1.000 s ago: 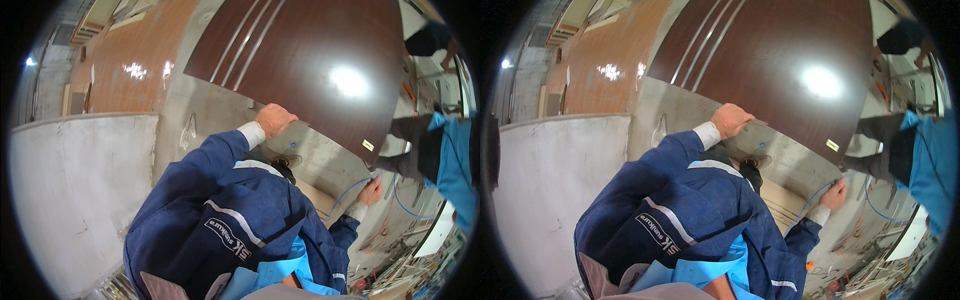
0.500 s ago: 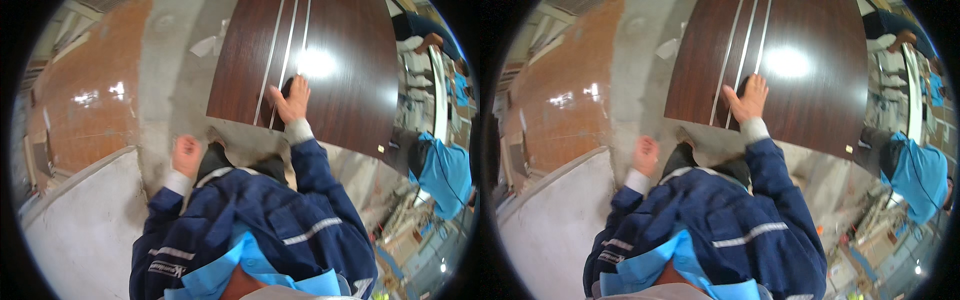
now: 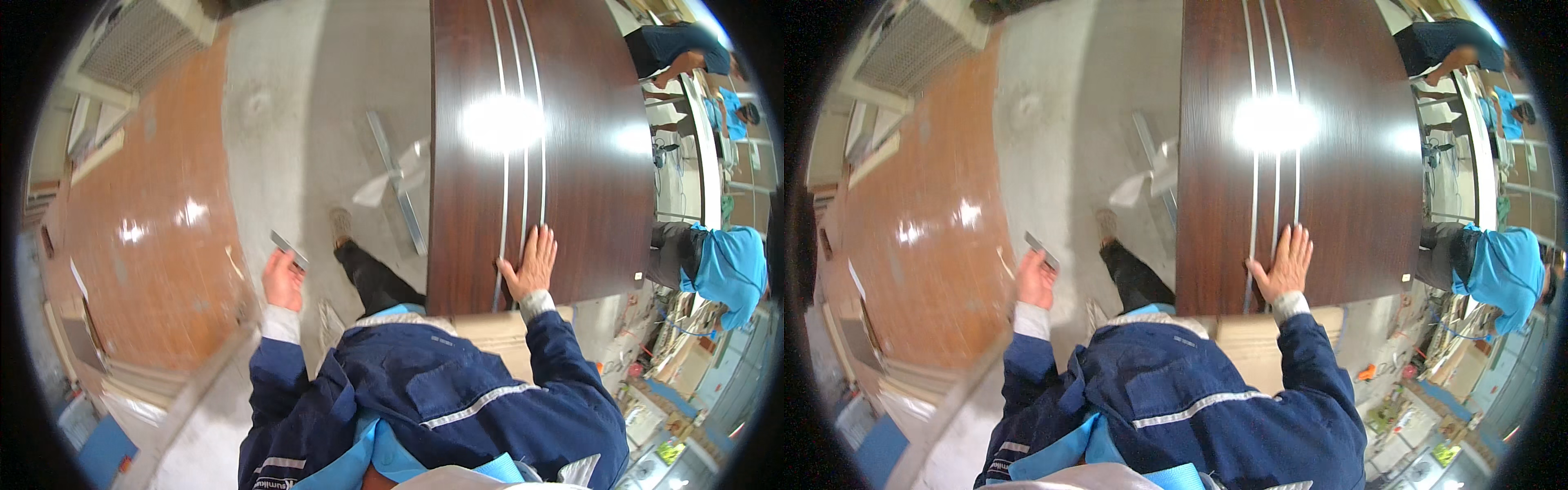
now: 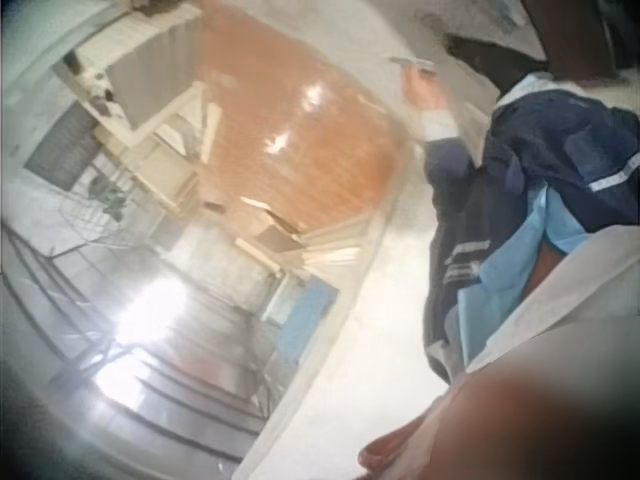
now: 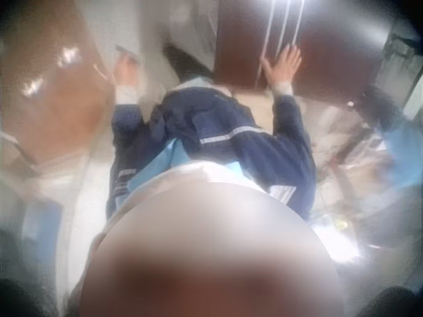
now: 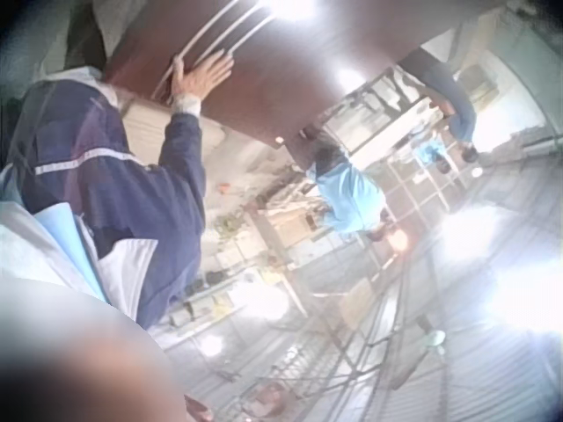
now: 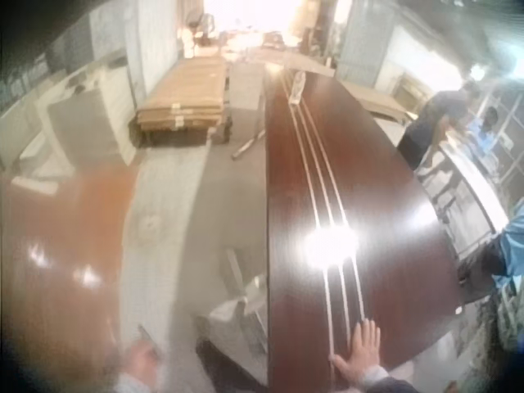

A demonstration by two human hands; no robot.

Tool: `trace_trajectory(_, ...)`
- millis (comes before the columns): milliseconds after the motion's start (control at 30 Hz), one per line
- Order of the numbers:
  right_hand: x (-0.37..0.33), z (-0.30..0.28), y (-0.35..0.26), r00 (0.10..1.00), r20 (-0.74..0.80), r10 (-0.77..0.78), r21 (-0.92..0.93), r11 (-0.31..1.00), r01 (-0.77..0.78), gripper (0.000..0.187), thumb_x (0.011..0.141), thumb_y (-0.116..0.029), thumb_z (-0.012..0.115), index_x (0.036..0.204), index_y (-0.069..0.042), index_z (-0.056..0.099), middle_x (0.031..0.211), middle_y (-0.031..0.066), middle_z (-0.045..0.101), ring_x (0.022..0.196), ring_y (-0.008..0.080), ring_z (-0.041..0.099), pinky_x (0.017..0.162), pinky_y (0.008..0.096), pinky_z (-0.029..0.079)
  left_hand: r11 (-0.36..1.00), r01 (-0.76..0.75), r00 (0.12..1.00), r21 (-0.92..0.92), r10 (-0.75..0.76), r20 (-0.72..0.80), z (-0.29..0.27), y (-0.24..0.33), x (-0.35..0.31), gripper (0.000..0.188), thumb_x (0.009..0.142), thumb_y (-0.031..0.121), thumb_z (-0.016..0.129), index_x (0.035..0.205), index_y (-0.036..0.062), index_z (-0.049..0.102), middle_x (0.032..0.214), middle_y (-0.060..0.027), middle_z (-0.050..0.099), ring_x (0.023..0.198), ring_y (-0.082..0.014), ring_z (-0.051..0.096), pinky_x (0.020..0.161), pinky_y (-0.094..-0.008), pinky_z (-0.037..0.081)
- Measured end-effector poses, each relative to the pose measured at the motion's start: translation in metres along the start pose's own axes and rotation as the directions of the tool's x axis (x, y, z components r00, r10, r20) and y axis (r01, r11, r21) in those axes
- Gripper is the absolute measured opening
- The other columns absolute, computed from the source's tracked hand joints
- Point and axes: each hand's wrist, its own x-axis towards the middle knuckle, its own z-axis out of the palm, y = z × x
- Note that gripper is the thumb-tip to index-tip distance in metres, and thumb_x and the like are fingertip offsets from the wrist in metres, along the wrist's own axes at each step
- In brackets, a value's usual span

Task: The person applies a dark finish to a curved wooden panel using a small brush and wipes the surface with a cloth. They then retrieve a small label, peel off its backing, and stick it onto the panel.

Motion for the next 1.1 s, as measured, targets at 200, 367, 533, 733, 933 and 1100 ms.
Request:
trace_trajectory(200,0.004,-0.006,-0.008,0.985,0.111,0.134,0.017,0.99,-0.137,0.112,0.09,-0.069,0.057,0.161,0.005,0.014,0.169,0.0289,0.008,0.158,0.0422,0.002,0.128,0.0541,0.002,0.965,0.016,1.0,0.262,-0.009,-0.03,0.012,0.075,0.125,0.03,0.097,0.019,0.067,0.123,0.006,0.061,0.096,-0.001,0.066,0.085,-0.0128,0.065,0.074,-0.0304,0.053)
trace_trajectory(367,0.038,0.013,-0.08,0.766,-0.003,0.642,0.066,0.765,-0.641,0.093,0.102,-0.061,0.044,0.161,0.005,0.016,0.169,0.0264,0.013,0.158,0.0404,0.008,0.128,0.0521,0.005,0.67,-0.057,0.986,0.74,0.156,-0.065,-0.071,0.129,0.281,0.06,0.095,0.025,0.066,0.145,-0.0032,0.048,0.127,-0.0156,0.063,0.106,-0.0261,0.064,0.093,-0.0411,0.053)
trace_trajectory(533,0.081,0.036,-0.122,0.47,-0.08,0.879,0.077,0.475,-0.876,0.088,0.104,-0.06,0.041,0.158,0.008,0.025,0.167,0.0276,0.021,0.157,0.0403,0.015,0.127,0.05,0.012,0.295,0.259,0.933,0.92,0.171,-0.317,-0.153,0.162,0.326,0.054,0.096,0.028,0.063,0.14,-0.0017,0.053,0.126,-0.0174,0.065,0.108,-0.03,0.065,0.094,-0.0428,0.052)
trace_trajectory(733,0.096,0.037,-0.128,0.234,-0.071,0.97,-0.072,0.229,-0.971,0.075,0.107,-0.058,0.035,0.161,-0.005,0.031,0.164,0.0205,0.034,0.151,0.0379,0.031,0.122,0.0521,0.028,0.284,0.494,0.838,0.822,0.098,-0.537,-0.14,0.228,0.41,0.049,0.098,0.032,0.06,0.134,0.0001,0.059,0.124,-0.0196,0.068,0.11,-0.0346,0.066,0.095,-0.0448,0.052)
trace_trajectory(933,0.24,0.003,-0.155,-0.415,-0.023,0.909,0.13,-0.409,-0.903,0.092,0.1,-0.074,0.03,0.107,0.007,0.074,0.114,0.0315,0.071,0.111,0.0459,0.068,0.099,0.0552,0.051,0.188,0.302,0.921,0.935,0.197,-0.337,-0.025,0.364,0.605,0.046,0.099,0.036,0.056,0.128,0.0019,0.066,0.122,-0.0217,0.07,0.113,-0.0392,0.066,0.096,-0.0468,0.051)
trace_trajectory(1100,0.48,-0.056,-0.152,0.136,-0.297,0.945,0.454,0.265,-0.851,0.069,0.105,-0.051,0.05,0.14,0.007,0.054,0.145,0.0279,0.054,0.136,0.0416,0.05,0.116,0.0462,0.038,0.193,-0.244,0.915,0.95,0.371,0.16,0.152,0.466,0.77,0.043,0.097,0.038,0.061,0.116,0.0015,0.072,0.107,-0.0209,0.075,0.097,-0.0388,0.071,0.085,-0.0482,0.052)
